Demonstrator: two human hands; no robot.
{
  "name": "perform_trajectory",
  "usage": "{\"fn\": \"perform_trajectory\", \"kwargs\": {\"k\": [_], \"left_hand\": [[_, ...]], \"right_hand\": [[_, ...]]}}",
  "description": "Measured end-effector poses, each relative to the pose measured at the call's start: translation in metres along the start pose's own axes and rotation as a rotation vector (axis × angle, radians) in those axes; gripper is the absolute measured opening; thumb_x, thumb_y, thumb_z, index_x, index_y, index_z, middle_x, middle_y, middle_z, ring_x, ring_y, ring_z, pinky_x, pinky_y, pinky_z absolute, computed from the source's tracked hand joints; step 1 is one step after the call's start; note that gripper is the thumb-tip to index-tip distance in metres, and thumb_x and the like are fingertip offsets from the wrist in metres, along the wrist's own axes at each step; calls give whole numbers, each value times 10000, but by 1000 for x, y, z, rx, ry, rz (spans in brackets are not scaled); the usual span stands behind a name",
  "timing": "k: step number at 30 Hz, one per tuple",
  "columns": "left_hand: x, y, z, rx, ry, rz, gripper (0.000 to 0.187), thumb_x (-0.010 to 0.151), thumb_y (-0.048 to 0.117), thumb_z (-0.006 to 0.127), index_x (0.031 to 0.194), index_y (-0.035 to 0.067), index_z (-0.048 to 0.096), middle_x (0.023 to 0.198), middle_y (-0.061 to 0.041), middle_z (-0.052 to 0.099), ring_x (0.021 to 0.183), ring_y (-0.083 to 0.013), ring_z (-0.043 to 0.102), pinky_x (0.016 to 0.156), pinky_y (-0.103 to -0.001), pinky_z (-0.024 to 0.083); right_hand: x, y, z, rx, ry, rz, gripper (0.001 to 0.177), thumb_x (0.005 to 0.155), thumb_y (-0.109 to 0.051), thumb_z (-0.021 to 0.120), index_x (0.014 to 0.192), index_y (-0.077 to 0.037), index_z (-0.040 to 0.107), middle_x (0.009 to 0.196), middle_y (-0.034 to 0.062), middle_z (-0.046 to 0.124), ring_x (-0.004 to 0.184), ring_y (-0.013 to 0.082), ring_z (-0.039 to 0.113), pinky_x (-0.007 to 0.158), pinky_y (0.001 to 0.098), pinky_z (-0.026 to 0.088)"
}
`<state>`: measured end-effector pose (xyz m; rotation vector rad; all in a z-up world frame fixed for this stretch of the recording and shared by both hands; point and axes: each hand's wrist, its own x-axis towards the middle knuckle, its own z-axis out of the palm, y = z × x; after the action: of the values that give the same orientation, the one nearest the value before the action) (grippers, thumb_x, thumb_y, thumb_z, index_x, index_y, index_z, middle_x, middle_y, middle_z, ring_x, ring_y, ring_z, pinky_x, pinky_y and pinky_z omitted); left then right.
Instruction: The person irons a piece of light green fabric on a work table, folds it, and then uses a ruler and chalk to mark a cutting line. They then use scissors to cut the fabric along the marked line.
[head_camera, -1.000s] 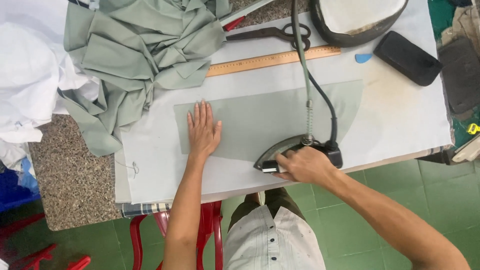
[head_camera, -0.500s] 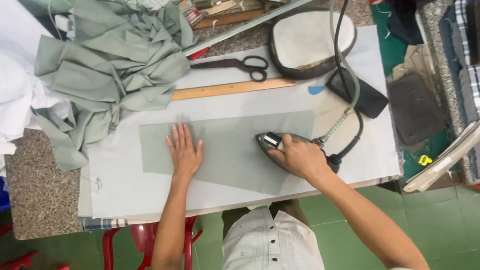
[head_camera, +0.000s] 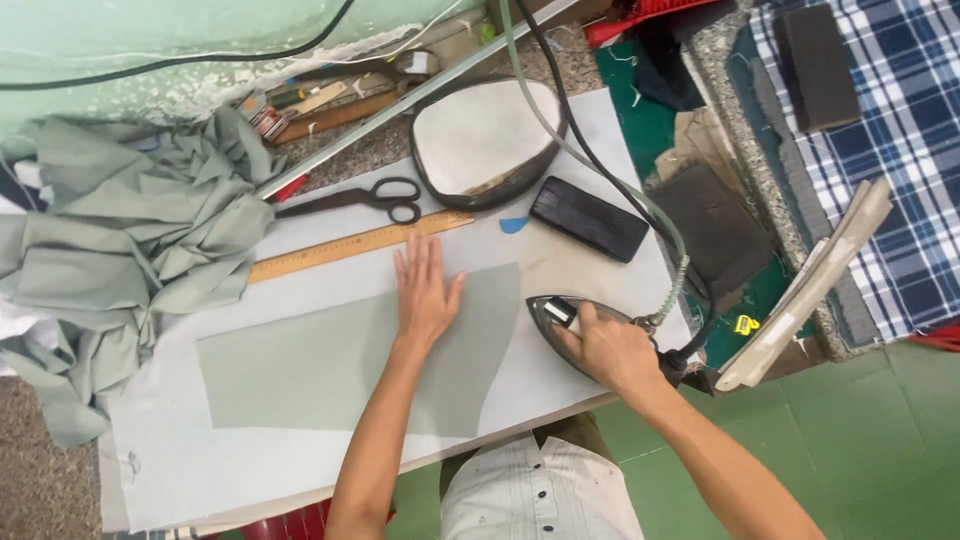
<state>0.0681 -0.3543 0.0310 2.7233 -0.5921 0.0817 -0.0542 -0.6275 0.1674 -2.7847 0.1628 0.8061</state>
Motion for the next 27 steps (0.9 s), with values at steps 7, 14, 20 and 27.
{"fn": "perform_trajectory", "kwargs": {"k": [7, 14, 20, 27], "left_hand": [[38, 73, 33, -36, -97, 138, 688, 1058, 494, 435, 1584, 62, 338, 1704, -161, 213, 1580, -327, 158, 1283, -549, 71], [-12, 51, -5, -87, 2, 135, 551, 1011, 399, 593, 1463, 99, 501, 1602, -119, 384, 1506, -313, 315, 1266, -540, 190], [-44, 56, -57, -348, 117, 366, 295, 953, 342, 717, 1172, 147, 752, 1209, -39, 732, 1194, -250, 680, 1062, -428, 530], [-87, -83, -70, -155, -95, 195, 258, 977, 342, 699, 1154, 161, 751, 1191, -32, 730, 1206, -210, 663, 1091, -393, 505]], "right_hand": [[13, 64, -13, 199, 112, 222, 592, 1011, -601, 475, 1173, -39, 568, 943, 261, 761, 906, 435, 773, 778, 517, 612], [65, 64, -10, 285, 163, 257, 631, 1026, -612, 471, 1197, -8, 529, 966, 295, 733, 942, 486, 744, 784, 586, 585], [67, 41, 10, 373, 185, 315, 723, 1029, -619, 478, 1315, 45, 490, 1017, 346, 711, 999, 524, 716, 807, 610, 572], [2, -9, -7, 434, 370, 270, 677, 1032, -333, 582, 1499, 122, 397, 1357, 436, 524, 1245, 619, 541, 1023, 671, 476]]}}
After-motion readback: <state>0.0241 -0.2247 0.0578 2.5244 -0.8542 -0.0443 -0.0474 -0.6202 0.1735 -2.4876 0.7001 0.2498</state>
